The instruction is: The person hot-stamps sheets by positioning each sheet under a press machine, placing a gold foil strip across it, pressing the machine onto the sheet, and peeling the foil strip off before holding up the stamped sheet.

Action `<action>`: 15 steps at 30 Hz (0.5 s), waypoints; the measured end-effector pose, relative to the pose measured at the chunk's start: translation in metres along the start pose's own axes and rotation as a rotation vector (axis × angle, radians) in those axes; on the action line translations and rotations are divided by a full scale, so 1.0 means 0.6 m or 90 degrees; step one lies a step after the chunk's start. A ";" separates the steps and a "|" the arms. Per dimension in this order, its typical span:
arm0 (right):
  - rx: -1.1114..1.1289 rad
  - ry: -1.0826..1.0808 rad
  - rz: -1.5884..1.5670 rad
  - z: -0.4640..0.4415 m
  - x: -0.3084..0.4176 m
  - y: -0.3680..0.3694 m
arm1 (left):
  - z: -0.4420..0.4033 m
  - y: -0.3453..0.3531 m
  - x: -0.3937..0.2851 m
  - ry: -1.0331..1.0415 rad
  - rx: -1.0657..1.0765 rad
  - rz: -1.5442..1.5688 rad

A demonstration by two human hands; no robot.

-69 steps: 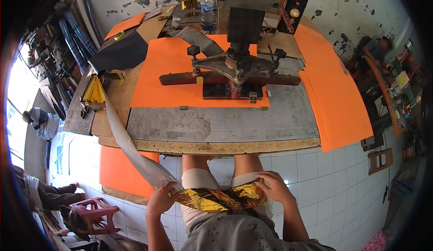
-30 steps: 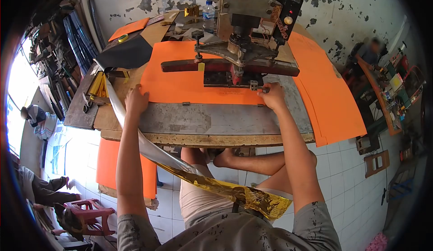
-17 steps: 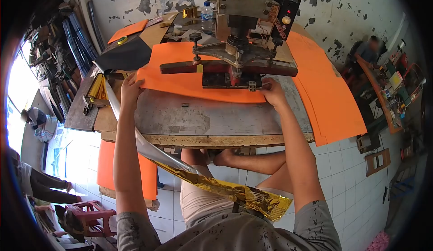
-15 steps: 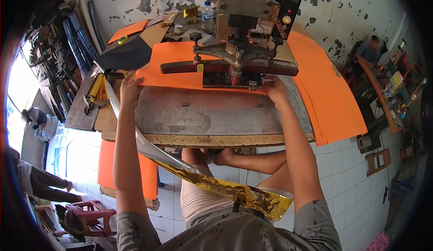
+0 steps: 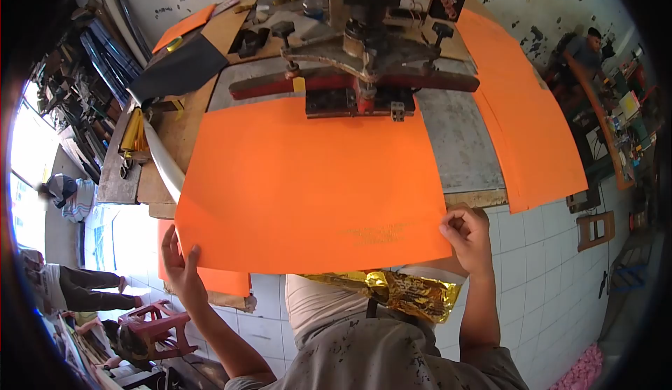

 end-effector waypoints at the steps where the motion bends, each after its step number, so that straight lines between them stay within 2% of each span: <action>1: 0.001 0.000 -0.035 0.012 -0.015 0.001 | 0.009 0.000 0.010 -0.011 -0.001 0.054; 9: 0.048 0.035 -0.137 0.039 -0.045 0.015 | 0.037 -0.018 0.081 -0.106 0.023 0.383; 12: 0.050 0.066 -0.178 0.044 -0.044 0.023 | 0.060 -0.053 0.151 -0.199 -0.043 0.647; 15: 0.053 0.049 -0.200 0.043 -0.051 0.027 | 0.110 0.000 0.148 -0.227 -0.022 0.661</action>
Point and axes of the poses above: each hand's wrist, its own z-axis away from the middle knuckle, its own y-axis out of the palm, x = y × z, the point moved 5 cm from there along -z, towards the middle knuckle, and after that the axes turned 4 degrees about z, right-handed, at the moved point
